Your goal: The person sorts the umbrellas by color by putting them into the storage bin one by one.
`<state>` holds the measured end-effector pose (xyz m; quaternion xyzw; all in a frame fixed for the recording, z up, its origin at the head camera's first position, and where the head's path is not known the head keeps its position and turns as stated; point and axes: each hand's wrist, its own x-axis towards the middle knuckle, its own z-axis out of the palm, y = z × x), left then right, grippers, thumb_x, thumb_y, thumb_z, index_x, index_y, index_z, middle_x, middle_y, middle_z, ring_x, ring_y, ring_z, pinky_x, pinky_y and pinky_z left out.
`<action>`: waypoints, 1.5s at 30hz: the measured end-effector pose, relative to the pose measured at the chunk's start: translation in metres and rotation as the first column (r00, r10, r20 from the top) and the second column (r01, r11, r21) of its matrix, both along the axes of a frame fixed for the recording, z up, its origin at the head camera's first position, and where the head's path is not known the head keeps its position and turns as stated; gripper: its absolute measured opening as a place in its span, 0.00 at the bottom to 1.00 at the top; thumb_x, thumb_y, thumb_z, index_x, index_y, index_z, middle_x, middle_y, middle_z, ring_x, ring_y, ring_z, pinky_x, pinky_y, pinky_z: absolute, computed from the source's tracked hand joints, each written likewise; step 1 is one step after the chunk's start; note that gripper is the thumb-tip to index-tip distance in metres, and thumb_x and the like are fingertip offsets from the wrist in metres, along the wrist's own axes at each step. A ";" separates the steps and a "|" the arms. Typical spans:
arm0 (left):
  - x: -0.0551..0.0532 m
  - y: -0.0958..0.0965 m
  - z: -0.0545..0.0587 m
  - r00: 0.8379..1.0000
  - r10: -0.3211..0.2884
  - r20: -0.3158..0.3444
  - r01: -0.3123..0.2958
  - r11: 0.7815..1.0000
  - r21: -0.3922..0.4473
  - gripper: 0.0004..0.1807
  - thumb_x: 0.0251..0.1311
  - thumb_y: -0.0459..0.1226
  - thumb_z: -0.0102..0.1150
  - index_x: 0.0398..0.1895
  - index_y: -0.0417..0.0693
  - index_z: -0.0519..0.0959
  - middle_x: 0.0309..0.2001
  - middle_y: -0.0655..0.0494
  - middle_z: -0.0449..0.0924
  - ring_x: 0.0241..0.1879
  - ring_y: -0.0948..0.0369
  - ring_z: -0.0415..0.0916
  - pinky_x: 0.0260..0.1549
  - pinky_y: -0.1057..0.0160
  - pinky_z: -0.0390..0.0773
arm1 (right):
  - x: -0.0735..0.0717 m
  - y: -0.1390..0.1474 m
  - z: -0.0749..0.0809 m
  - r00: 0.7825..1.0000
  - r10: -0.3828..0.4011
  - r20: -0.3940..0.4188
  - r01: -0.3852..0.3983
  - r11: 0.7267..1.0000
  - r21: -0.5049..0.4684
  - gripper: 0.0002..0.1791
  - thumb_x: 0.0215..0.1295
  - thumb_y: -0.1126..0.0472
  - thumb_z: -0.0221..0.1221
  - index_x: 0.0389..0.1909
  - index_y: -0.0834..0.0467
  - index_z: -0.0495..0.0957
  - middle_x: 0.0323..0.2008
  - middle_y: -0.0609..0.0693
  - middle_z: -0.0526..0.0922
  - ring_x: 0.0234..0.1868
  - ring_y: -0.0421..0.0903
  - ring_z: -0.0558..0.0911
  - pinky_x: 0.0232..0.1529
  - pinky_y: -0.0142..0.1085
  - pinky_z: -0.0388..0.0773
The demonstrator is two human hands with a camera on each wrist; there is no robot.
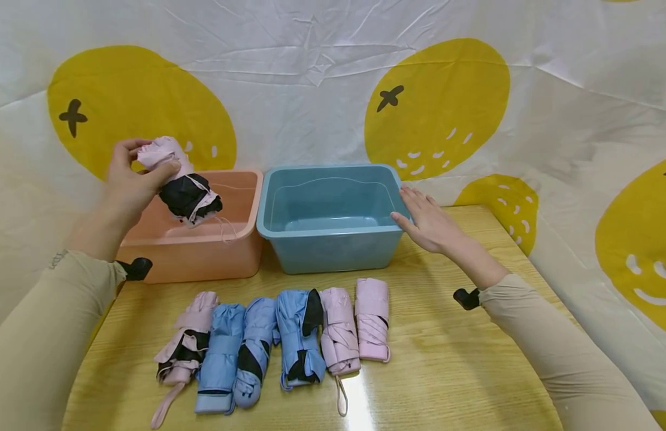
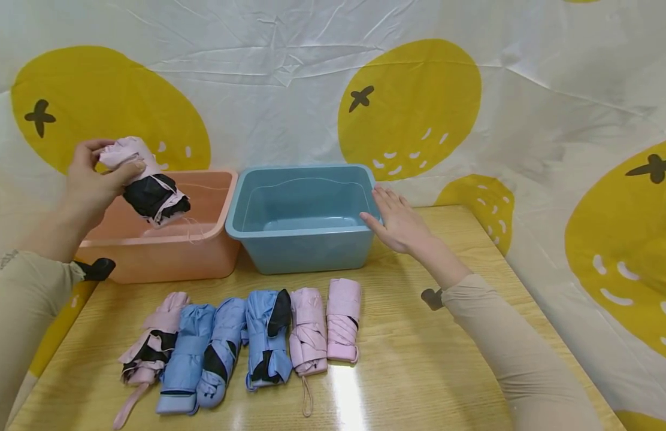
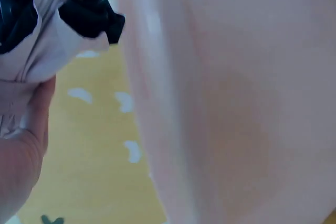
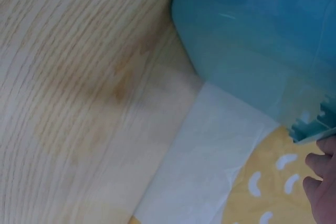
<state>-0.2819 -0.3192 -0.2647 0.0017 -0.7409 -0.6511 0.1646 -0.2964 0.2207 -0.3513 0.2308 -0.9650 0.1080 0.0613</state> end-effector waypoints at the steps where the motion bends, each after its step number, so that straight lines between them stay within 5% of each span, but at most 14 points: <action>1: -0.005 0.000 -0.004 1.000 -0.003 0.024 0.004 0.999 -0.049 0.34 0.50 0.38 0.70 0.57 0.57 0.61 0.52 0.60 0.57 0.38 0.63 0.70 0.29 0.76 0.78 | 0.000 0.000 0.000 1.000 0.002 -0.001 -0.002 1.000 -0.003 0.43 0.70 0.33 0.32 0.74 0.60 0.43 0.75 0.54 0.42 0.75 0.53 0.41 0.70 0.53 0.39; 7: -0.028 0.008 -0.026 0.988 -0.049 0.146 0.083 0.968 -0.237 0.35 0.56 0.47 0.64 0.64 0.55 0.59 0.59 0.52 0.57 0.38 0.66 0.70 0.29 0.74 0.76 | -0.002 -0.002 0.000 1.000 0.007 -0.009 -0.007 1.000 0.003 0.44 0.70 0.33 0.32 0.74 0.60 0.43 0.75 0.54 0.42 0.75 0.52 0.42 0.70 0.53 0.40; 11: -0.041 0.014 -0.039 0.968 -0.123 0.218 0.183 0.942 -0.283 0.38 0.58 0.50 0.61 0.68 0.52 0.55 0.63 0.48 0.56 0.41 0.67 0.70 0.32 0.74 0.75 | -0.004 -0.003 0.000 1.000 0.005 -0.001 -0.005 1.000 0.015 0.44 0.70 0.32 0.31 0.75 0.59 0.42 0.75 0.53 0.41 0.75 0.52 0.41 0.70 0.53 0.40; 21: -0.061 0.023 -0.060 0.890 -0.248 0.382 0.375 0.875 -0.306 0.45 0.59 0.52 0.60 0.72 0.46 0.49 0.62 0.45 0.60 0.45 0.61 0.72 0.38 0.71 0.76 | -0.004 -0.005 0.000 1.000 0.006 -0.004 -0.006 1.000 -0.006 0.43 0.70 0.33 0.32 0.74 0.60 0.42 0.75 0.54 0.41 0.75 0.53 0.42 0.70 0.53 0.39; 28: -0.068 0.022 -0.070 0.822 -0.331 0.463 0.466 0.859 -0.211 0.40 0.58 0.46 0.64 0.69 0.50 0.55 0.60 0.48 0.59 0.45 0.54 0.72 0.41 0.65 0.79 | -0.004 -0.004 -0.001 1.000 -0.003 -0.011 0.003 1.000 -0.010 0.43 0.70 0.33 0.32 0.75 0.59 0.42 0.75 0.53 0.42 0.75 0.51 0.42 0.70 0.53 0.39; 33: -0.071 0.024 -0.075 0.790 -0.366 0.493 0.529 0.812 -0.245 0.38 0.60 0.46 0.62 0.69 0.49 0.55 0.61 0.44 0.59 0.45 0.51 0.70 0.43 0.59 0.79 | -0.003 -0.003 0.000 1.000 -0.013 -0.015 0.013 1.000 -0.019 0.43 0.71 0.34 0.32 0.74 0.59 0.43 0.75 0.53 0.42 0.75 0.52 0.43 0.70 0.54 0.40; 40: -0.072 0.029 -0.080 0.710 -0.377 0.595 0.644 0.690 -0.331 0.32 0.62 0.40 0.59 0.67 0.46 0.60 0.64 0.40 0.59 0.45 0.47 0.75 0.40 0.50 0.80 | -0.001 -0.001 0.001 1.000 -0.022 -0.003 0.022 1.000 -0.012 0.43 0.71 0.34 0.31 0.75 0.59 0.41 0.75 0.52 0.41 0.75 0.52 0.42 0.70 0.54 0.39; 45: -0.072 0.029 -0.083 0.664 -0.417 0.621 0.691 0.661 -0.294 0.31 0.64 0.39 0.57 0.69 0.45 0.60 0.67 0.40 0.58 0.51 0.44 0.73 0.44 0.50 0.79 | 0.000 -0.001 -0.001 1.000 -0.022 -0.009 0.022 1.000 -0.012 0.43 0.71 0.34 0.31 0.75 0.59 0.42 0.75 0.50 0.40 0.75 0.52 0.43 0.70 0.56 0.40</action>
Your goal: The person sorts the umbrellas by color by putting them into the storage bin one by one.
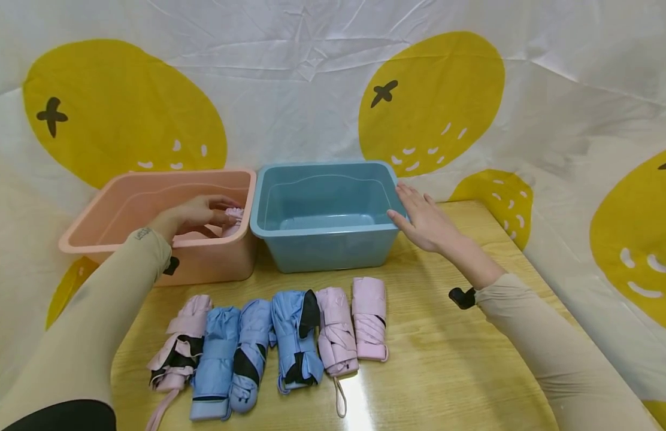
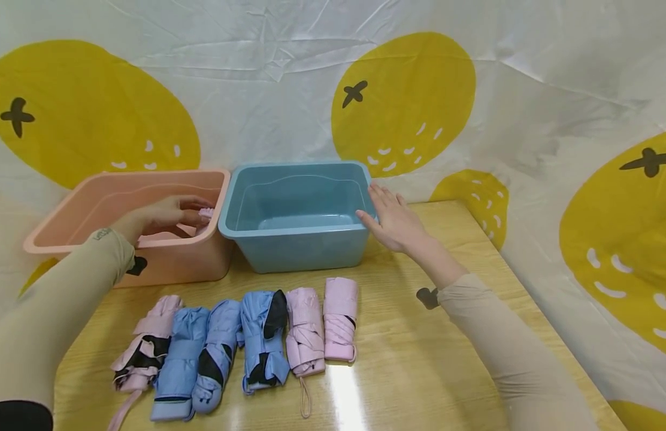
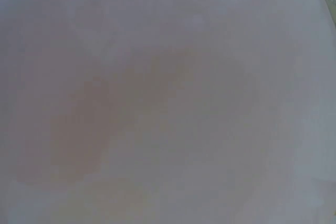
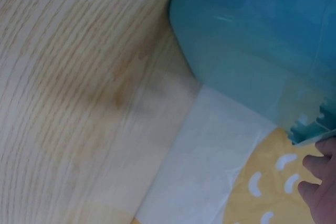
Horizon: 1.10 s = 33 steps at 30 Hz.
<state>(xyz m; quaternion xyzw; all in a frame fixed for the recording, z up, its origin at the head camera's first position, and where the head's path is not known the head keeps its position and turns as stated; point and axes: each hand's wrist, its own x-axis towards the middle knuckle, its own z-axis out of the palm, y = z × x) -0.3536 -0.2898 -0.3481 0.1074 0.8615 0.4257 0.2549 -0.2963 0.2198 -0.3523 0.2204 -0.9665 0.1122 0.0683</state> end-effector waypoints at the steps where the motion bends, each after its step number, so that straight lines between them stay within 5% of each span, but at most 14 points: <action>1: 0.000 0.000 -0.001 1.000 -0.008 0.007 0.008 1.000 0.006 0.32 0.64 0.40 0.56 0.69 0.45 0.59 0.68 0.40 0.57 0.53 0.43 0.72 0.45 0.49 0.78 | 0.000 0.000 -0.001 1.000 0.001 -0.005 -0.001 1.000 -0.003 0.43 0.71 0.34 0.32 0.74 0.59 0.43 0.75 0.51 0.40 0.75 0.52 0.43 0.70 0.56 0.40; 8: 0.001 0.000 0.002 0.999 -0.028 0.037 0.026 0.998 0.063 0.33 0.66 0.39 0.54 0.72 0.46 0.55 0.69 0.41 0.58 0.59 0.43 0.69 0.49 0.47 0.76 | 0.000 0.002 -0.002 1.000 0.002 -0.018 -0.003 1.000 -0.013 0.42 0.71 0.34 0.33 0.74 0.60 0.44 0.75 0.53 0.44 0.74 0.52 0.44 0.69 0.56 0.41; 18: 0.014 0.002 0.015 0.997 0.022 -0.069 -0.014 0.994 0.108 0.34 0.65 0.41 0.56 0.72 0.47 0.56 0.68 0.43 0.60 0.59 0.43 0.68 0.49 0.50 0.77 | 0.001 0.001 -0.002 1.000 0.007 -0.018 -0.007 1.000 -0.002 0.42 0.71 0.34 0.33 0.74 0.61 0.44 0.75 0.55 0.45 0.74 0.54 0.45 0.69 0.57 0.41; 26: 0.043 -0.003 0.034 0.978 0.111 -0.174 -0.090 0.988 0.126 0.32 0.62 0.52 0.56 0.68 0.57 0.63 0.66 0.50 0.64 0.59 0.50 0.69 0.50 0.56 0.76 | 0.002 -0.001 -0.002 1.000 0.005 -0.013 -0.005 1.000 -0.011 0.42 0.71 0.35 0.32 0.74 0.61 0.44 0.75 0.53 0.44 0.74 0.54 0.45 0.69 0.57 0.41; 33: 0.080 -0.007 0.050 0.942 0.164 -0.292 -0.128 0.982 0.138 0.31 0.62 0.54 0.54 0.68 0.59 0.64 0.64 0.55 0.66 0.56 0.54 0.70 0.47 0.62 0.76 | 0.002 0.000 -0.002 1.000 0.007 -0.005 -0.007 1.000 -0.021 0.43 0.71 0.34 0.32 0.74 0.60 0.44 0.75 0.53 0.43 0.74 0.54 0.44 0.69 0.56 0.40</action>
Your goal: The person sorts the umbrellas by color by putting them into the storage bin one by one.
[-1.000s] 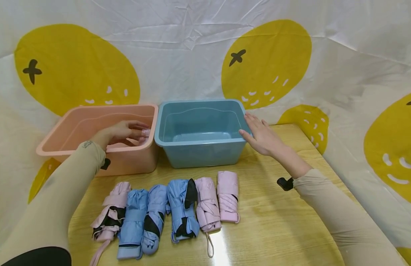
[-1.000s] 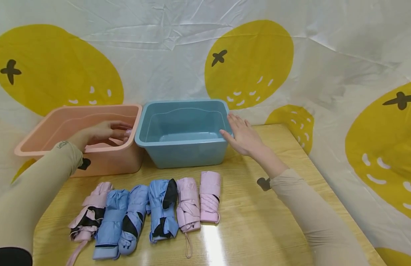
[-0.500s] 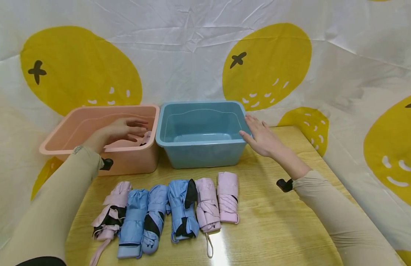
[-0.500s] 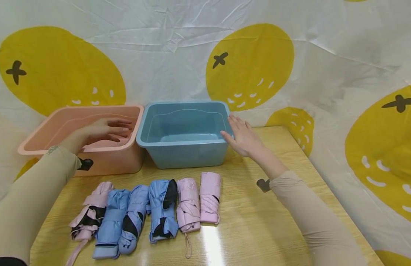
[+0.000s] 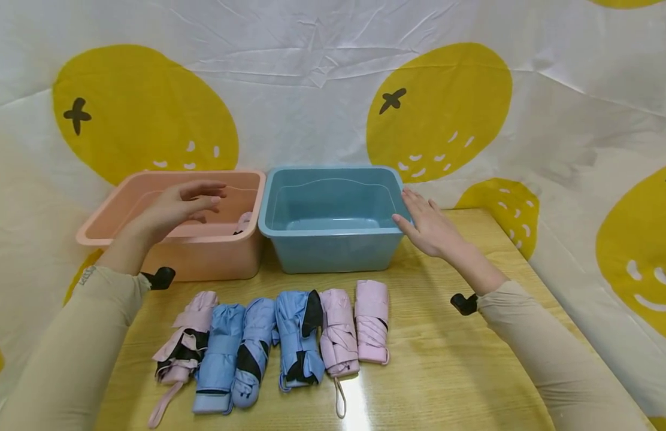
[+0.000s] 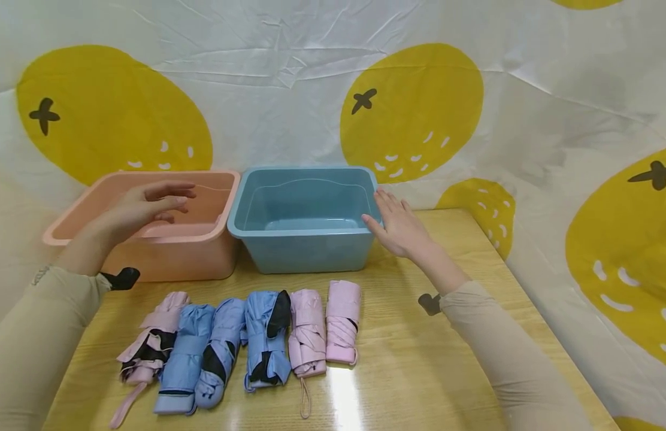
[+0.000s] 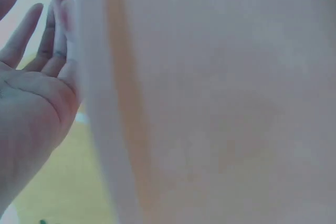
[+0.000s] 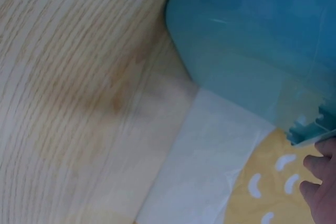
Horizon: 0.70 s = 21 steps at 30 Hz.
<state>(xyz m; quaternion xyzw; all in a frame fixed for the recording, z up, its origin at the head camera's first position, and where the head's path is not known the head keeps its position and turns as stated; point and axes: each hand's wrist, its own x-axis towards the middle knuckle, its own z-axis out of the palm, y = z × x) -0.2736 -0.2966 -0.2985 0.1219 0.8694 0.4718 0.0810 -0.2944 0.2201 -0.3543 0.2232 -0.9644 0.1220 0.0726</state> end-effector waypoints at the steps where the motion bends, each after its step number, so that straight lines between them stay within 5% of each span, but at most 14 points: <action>1: 0.006 -0.001 0.001 1.000 -0.001 -0.027 0.001 1.000 -0.003 0.30 0.63 0.53 0.54 0.68 0.59 0.64 0.64 0.55 0.66 0.56 0.55 0.70 0.46 0.64 0.76 | 0.000 0.000 0.000 1.000 -0.001 0.003 0.001 1.000 -0.005 0.43 0.71 0.34 0.33 0.74 0.60 0.44 0.75 0.53 0.43 0.74 0.53 0.44 0.70 0.55 0.39; 10: 0.066 -0.005 -0.006 0.975 0.035 -0.221 -0.028 0.999 0.035 0.25 0.67 0.40 0.53 0.67 0.55 0.66 0.63 0.56 0.69 0.49 0.60 0.73 0.39 0.70 0.77 | 0.000 0.000 0.000 1.000 0.006 0.020 -0.005 1.000 -0.014 0.43 0.71 0.34 0.33 0.74 0.60 0.42 0.75 0.53 0.41 0.75 0.53 0.42 0.70 0.56 0.38; 21: 0.120 -0.016 -0.044 0.984 0.062 -0.168 -0.064 0.998 -0.006 0.24 0.69 0.39 0.50 0.67 0.57 0.66 0.61 0.56 0.70 0.52 0.66 0.73 0.42 0.72 0.76 | -0.001 0.000 -0.002 1.000 0.000 0.012 0.000 1.000 -0.015 0.43 0.71 0.34 0.33 0.75 0.59 0.42 0.75 0.51 0.41 0.75 0.52 0.41 0.70 0.55 0.38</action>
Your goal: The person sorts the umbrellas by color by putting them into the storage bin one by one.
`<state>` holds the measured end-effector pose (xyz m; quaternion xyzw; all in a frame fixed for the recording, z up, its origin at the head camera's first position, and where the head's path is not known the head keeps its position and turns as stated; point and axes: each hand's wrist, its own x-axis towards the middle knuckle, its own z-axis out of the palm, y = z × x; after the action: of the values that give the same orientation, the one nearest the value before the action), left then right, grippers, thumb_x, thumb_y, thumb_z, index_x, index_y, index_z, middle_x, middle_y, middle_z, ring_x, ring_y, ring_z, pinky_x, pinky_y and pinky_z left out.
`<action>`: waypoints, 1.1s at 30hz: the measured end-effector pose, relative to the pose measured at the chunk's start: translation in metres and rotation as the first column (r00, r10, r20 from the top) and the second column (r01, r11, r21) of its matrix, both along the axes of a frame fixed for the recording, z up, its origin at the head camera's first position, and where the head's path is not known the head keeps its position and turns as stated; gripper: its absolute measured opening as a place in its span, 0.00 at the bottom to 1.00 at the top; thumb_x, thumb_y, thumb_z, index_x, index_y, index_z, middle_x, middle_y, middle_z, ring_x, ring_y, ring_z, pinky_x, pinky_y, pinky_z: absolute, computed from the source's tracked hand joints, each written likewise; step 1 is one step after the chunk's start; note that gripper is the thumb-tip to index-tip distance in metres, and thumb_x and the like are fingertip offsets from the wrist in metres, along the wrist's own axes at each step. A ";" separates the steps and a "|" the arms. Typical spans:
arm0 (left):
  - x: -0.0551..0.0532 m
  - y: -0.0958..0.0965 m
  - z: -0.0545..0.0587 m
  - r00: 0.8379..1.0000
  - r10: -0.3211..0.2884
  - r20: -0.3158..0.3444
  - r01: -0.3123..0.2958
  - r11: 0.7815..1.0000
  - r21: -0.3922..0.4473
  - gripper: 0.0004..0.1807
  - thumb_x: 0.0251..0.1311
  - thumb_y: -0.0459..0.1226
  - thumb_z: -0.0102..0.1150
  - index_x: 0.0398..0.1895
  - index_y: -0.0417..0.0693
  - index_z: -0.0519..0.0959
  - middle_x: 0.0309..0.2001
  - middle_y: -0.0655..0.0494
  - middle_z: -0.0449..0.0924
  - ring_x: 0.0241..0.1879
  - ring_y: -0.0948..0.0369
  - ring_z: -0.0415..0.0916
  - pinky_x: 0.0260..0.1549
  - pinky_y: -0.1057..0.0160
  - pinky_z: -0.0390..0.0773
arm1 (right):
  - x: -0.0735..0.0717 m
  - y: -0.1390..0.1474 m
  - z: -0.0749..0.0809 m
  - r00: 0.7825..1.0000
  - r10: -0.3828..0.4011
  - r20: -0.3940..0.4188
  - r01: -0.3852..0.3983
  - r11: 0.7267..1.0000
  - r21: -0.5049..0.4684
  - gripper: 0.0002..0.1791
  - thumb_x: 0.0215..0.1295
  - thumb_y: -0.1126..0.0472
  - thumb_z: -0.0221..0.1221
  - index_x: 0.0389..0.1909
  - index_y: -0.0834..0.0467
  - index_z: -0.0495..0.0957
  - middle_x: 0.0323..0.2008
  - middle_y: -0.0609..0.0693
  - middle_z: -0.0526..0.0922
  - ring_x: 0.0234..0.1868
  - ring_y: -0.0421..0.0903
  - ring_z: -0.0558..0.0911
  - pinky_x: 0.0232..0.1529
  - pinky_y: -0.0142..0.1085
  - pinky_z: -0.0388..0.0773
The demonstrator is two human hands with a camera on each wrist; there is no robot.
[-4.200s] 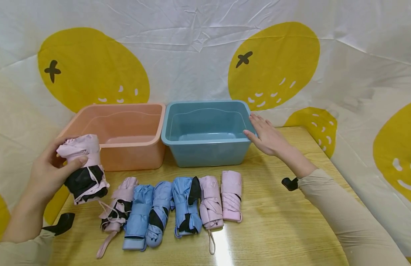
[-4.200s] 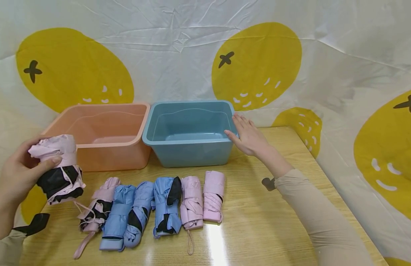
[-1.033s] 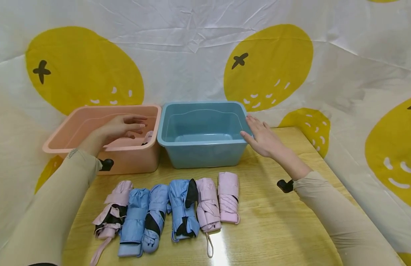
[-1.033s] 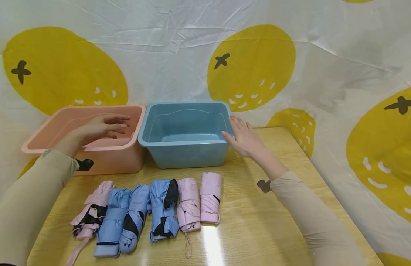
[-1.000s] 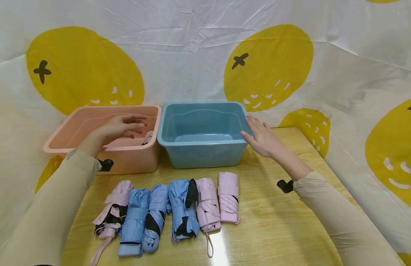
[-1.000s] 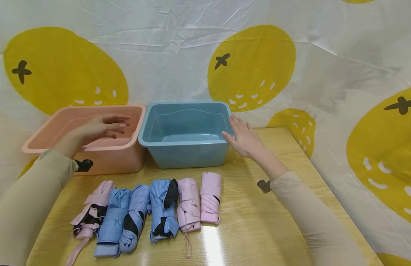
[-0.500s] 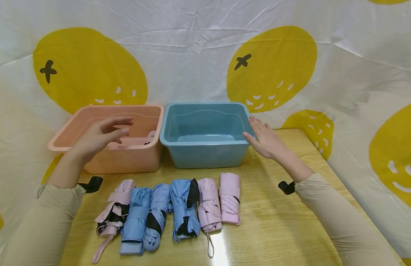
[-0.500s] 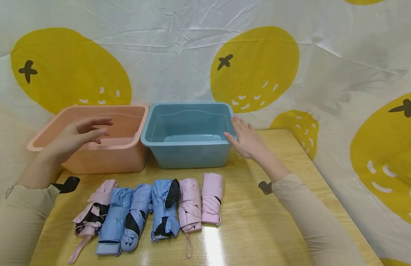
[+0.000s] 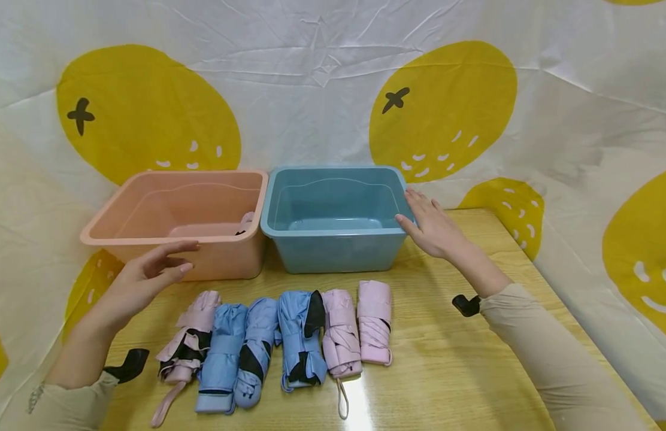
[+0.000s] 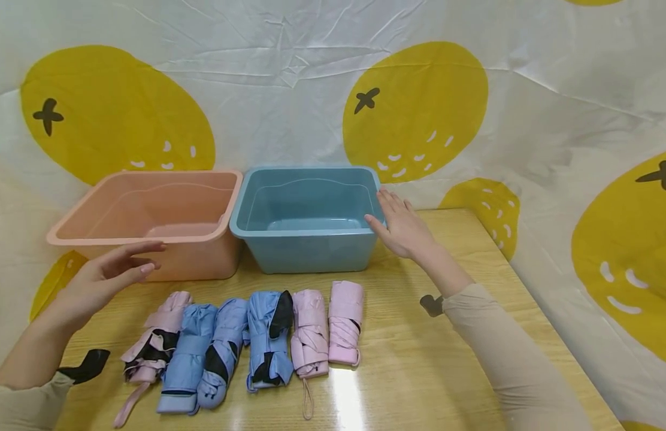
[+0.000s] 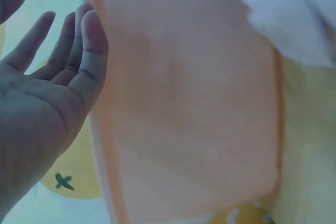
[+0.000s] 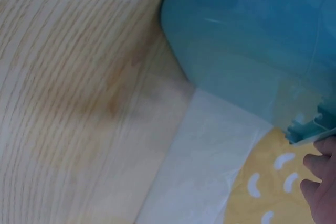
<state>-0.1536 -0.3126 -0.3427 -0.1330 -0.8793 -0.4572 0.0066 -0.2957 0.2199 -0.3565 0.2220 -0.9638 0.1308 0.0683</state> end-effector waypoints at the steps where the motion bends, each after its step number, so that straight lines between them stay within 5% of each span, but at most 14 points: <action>1: 0.003 -0.001 -0.004 1.000 0.013 0.009 -0.012 1.000 -0.020 0.24 0.68 0.40 0.51 0.67 0.58 0.66 0.61 0.57 0.70 0.51 0.68 0.73 0.42 0.71 0.76 | 0.000 0.000 0.000 1.000 -0.002 0.002 0.002 1.000 0.000 0.43 0.71 0.34 0.33 0.75 0.59 0.42 0.75 0.51 0.40 0.75 0.52 0.41 0.70 0.55 0.38; 5: 0.010 -0.009 -0.024 1.000 0.026 0.008 -0.024 0.990 -0.141 0.24 0.68 0.43 0.52 0.66 0.60 0.67 0.59 0.56 0.72 0.49 0.72 0.73 0.40 0.70 0.76 | 0.001 0.001 0.000 1.000 -0.007 0.002 0.007 1.000 -0.003 0.43 0.71 0.34 0.33 0.75 0.58 0.41 0.75 0.49 0.40 0.75 0.51 0.41 0.70 0.55 0.38; 9: 0.012 -0.014 -0.044 1.000 0.016 -0.012 -0.018 0.967 -0.255 0.24 0.66 0.46 0.54 0.65 0.57 0.68 0.59 0.53 0.72 0.50 0.64 0.74 0.42 0.69 0.75 | 0.002 0.001 -0.001 1.000 -0.010 -0.003 0.010 1.000 0.002 0.43 0.70 0.34 0.32 0.75 0.58 0.41 0.75 0.49 0.40 0.75 0.51 0.41 0.70 0.56 0.39; 13: 0.014 -0.016 -0.060 1.000 -0.018 0.015 0.021 0.963 -0.270 0.26 0.64 0.46 0.56 0.65 0.52 0.68 0.59 0.49 0.69 0.53 0.52 0.71 0.41 0.64 0.77 | 0.001 0.001 0.000 1.000 -0.009 0.000 0.009 1.000 -0.002 0.43 0.70 0.34 0.33 0.75 0.58 0.41 0.75 0.49 0.39 0.75 0.50 0.41 0.70 0.55 0.38; 19: 0.016 -0.019 -0.083 0.994 -0.071 0.081 0.090 0.962 -0.258 0.30 0.62 0.48 0.58 0.67 0.54 0.66 0.65 0.44 0.64 0.57 0.39 0.67 0.46 0.40 0.74 | 0.001 0.000 0.000 1.000 -0.003 0.003 0.003 1.000 -0.008 0.43 0.70 0.34 0.33 0.75 0.58 0.41 0.75 0.52 0.41 0.75 0.51 0.41 0.70 0.54 0.37; 33: 0.000 -0.017 -0.094 0.975 -0.092 0.201 0.143 0.956 -0.257 0.39 0.57 0.49 0.63 0.69 0.46 0.62 0.66 0.35 0.60 0.58 0.38 0.64 0.46 0.40 0.70 | 0.002 -0.001 0.000 1.000 -0.002 -0.009 0.002 1.000 -0.009 0.42 0.71 0.34 0.33 0.75 0.58 0.42 0.75 0.51 0.41 0.75 0.50 0.41 0.70 0.55 0.38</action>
<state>-0.1537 -0.3297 -0.4369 -0.1415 -0.9206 -0.3432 -0.1215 -0.2939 0.2194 -0.3564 0.2215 -0.9631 0.1339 0.0737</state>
